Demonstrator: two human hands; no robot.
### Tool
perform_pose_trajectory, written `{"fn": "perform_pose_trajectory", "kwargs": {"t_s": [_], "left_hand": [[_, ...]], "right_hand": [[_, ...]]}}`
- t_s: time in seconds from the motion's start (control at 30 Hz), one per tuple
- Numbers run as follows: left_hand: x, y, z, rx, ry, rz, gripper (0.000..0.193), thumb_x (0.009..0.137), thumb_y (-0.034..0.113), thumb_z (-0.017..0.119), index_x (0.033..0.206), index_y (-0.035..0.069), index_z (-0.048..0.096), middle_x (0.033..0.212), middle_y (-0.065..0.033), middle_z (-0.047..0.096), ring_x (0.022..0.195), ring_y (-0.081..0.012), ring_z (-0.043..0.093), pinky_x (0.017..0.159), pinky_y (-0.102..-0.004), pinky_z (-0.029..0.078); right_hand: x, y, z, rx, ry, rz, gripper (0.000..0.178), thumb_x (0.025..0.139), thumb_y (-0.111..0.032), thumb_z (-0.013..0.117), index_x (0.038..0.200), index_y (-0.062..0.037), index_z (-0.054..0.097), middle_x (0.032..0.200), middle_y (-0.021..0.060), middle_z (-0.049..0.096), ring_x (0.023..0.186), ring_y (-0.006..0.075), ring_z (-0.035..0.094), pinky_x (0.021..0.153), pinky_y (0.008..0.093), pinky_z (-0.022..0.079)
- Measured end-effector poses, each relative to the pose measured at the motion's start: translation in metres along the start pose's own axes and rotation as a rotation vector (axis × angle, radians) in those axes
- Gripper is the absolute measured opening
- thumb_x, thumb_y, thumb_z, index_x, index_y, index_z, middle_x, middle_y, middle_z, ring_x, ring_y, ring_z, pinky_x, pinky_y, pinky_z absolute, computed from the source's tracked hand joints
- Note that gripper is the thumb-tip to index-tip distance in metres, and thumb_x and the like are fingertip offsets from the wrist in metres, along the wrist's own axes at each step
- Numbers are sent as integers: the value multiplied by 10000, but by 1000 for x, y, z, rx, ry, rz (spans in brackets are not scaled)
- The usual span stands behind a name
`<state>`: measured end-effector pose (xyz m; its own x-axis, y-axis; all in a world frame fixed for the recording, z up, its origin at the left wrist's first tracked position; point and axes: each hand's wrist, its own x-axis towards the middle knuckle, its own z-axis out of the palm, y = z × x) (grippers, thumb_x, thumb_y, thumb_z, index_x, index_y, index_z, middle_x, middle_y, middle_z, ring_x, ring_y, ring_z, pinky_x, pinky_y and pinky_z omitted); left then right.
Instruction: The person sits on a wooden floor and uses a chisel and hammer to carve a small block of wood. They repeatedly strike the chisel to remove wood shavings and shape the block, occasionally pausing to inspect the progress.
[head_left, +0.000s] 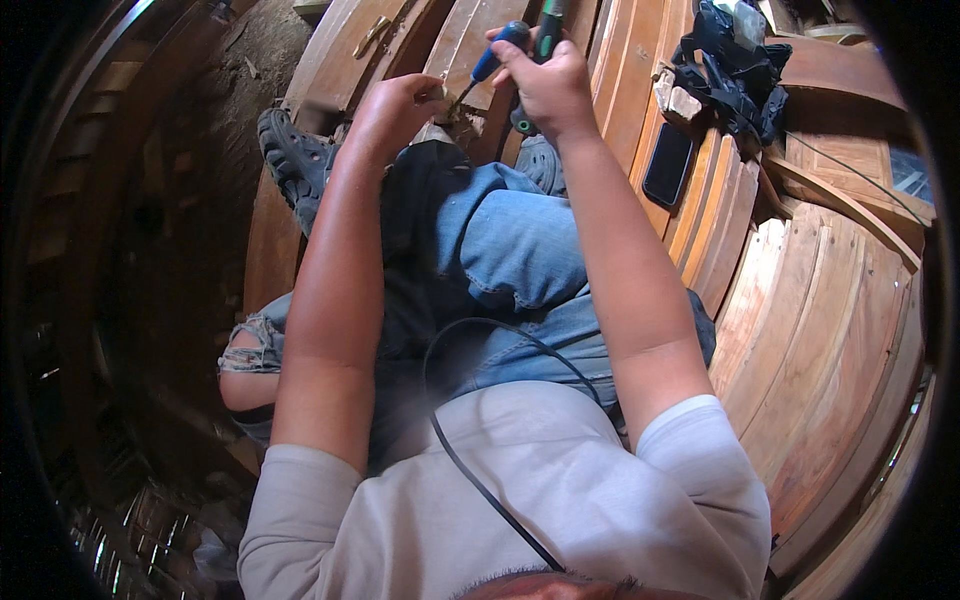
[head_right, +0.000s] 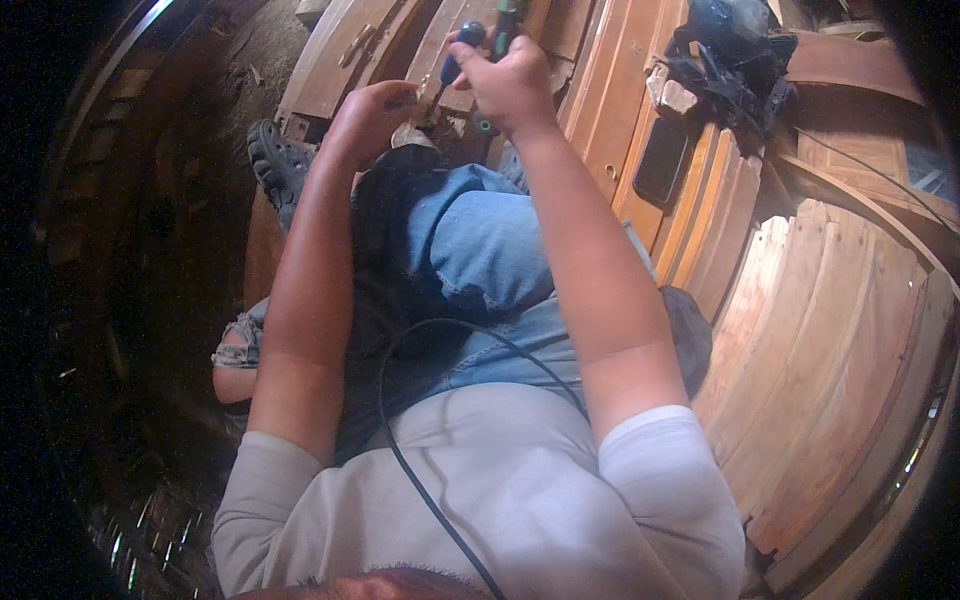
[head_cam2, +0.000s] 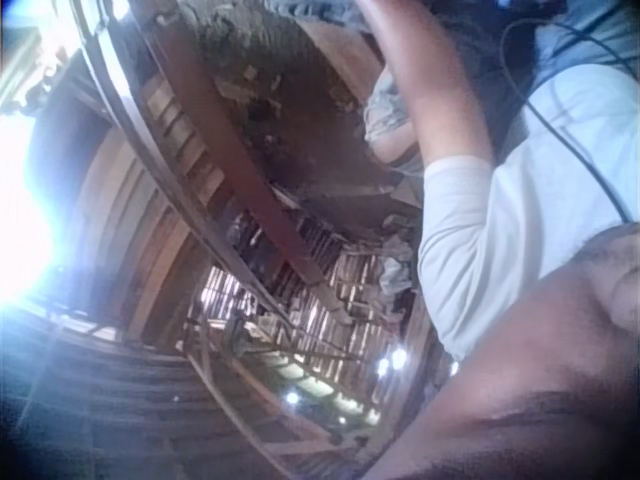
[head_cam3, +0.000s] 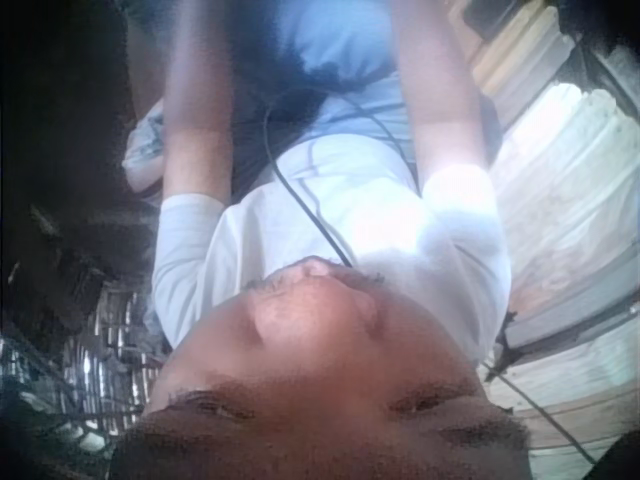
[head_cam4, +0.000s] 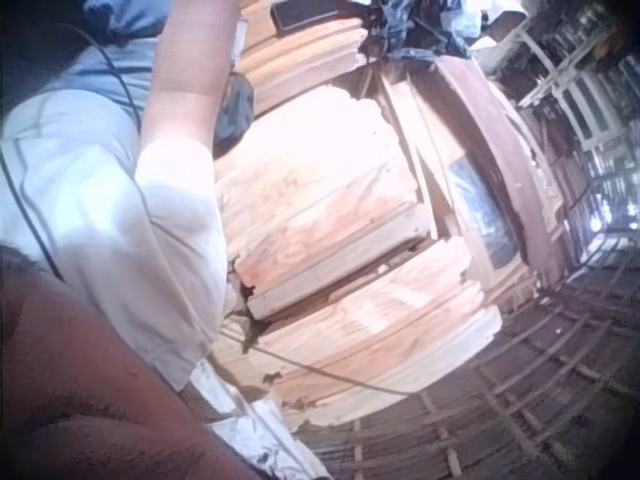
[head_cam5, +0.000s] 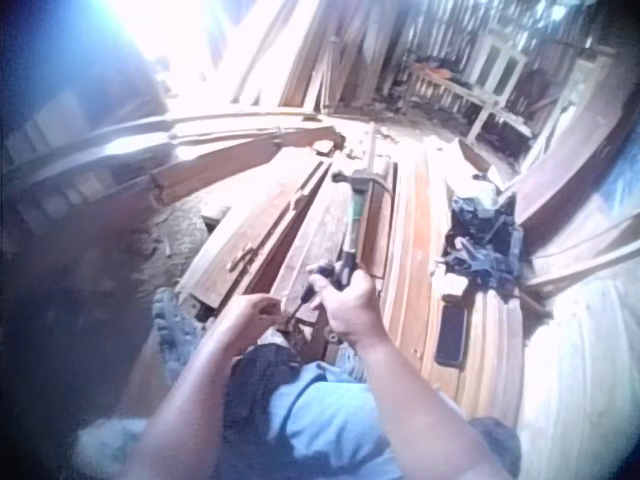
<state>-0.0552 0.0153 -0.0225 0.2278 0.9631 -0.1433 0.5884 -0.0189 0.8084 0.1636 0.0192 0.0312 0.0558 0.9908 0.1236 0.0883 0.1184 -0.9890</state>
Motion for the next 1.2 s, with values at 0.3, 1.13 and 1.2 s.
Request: {"fn": "perform_pose_trajectory", "kwargs": {"t_s": [0.3,1.13,1.2], "left_hand": [[2,5,10,145,49,105,398,894,273,830,1234,75,771,1101,-190,780,1021,-324,761,887,-411,576],[4,23,35,335,125,145,292,935,303,707,1127,92,771,1021,-225,752,996,-420,721,875,-508,570],[3,24,32,306,86,95,306,935,303,706,1148,92,767,1063,-226,751,1031,-423,715,896,-509,563]], "right_hand": [[-12,8,-20,125,130,65,240,974,-116,777,1105,6,618,1081,136,772,780,186,755,787,323,635],[-47,-10,-3,-7,-44,-221,137,924,-57,798,1055,-53,756,939,9,738,832,93,681,746,268,546],[-42,-9,-4,144,0,-118,95,951,-29,768,1029,-57,723,965,9,750,826,77,676,743,239,544]]}}
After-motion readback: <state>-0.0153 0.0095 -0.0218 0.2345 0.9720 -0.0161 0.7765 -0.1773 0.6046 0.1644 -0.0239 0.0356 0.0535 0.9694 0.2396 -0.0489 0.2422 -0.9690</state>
